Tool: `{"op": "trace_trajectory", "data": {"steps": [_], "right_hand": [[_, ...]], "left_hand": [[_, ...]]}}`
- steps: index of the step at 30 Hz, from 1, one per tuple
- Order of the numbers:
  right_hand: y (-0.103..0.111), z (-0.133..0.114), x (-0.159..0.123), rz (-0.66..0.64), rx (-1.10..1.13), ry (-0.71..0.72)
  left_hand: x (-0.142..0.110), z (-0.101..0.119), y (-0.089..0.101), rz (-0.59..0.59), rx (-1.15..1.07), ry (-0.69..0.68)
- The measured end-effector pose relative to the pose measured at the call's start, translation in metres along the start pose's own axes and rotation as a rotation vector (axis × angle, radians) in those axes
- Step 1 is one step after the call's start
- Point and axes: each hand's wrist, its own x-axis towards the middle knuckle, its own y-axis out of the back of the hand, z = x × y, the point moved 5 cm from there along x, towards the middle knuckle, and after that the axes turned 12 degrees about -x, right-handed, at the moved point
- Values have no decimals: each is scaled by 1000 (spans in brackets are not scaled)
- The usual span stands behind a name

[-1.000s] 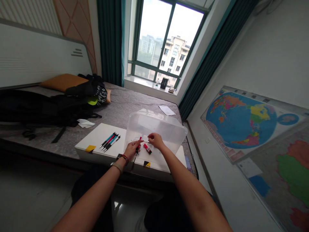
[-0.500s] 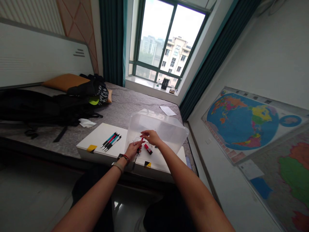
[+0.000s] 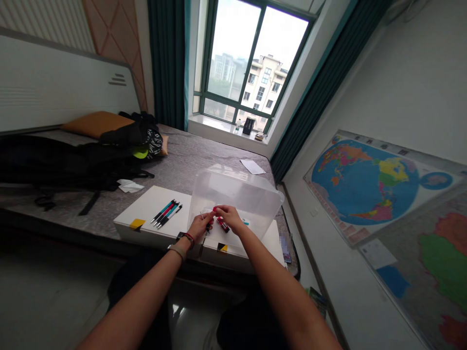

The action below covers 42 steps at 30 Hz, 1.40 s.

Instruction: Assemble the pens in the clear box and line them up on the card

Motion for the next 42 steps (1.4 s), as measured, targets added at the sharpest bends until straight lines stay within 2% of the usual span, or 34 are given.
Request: {"op": "trace_trajectory", "data": {"steps": [7,10,13,17,22,26,29,33,37,42], "right_hand": [[-11,-3,-4,-3,94,28],[-11,-11,-10,6,103,112],[-1,-20,-17,92,55,209],[23,-25,-27,244,-17,255],[42,-21,-35,290,-96,277],[45,-5,-41,321,-66,246],[43,16,-48,313,-20,177],[46,45,-58,363,52,114],[51,60,-63,406,118,83],[51,57,-65,295,112,111]], "left_hand": [[1,-1,1,10,78,-23],[0,-1,0,4,91,-28],[-1,2,-2,13,51,-29],[-3,7,-7,8,-117,13],[-3,7,-5,-1,-252,31],[-2,5,-3,-7,-234,31],[-1,5,-6,-8,-115,26],[-2,6,-20,-86,186,40],[-2,15,-46,-260,578,-52],[4,20,-77,-514,1065,-227]]}}
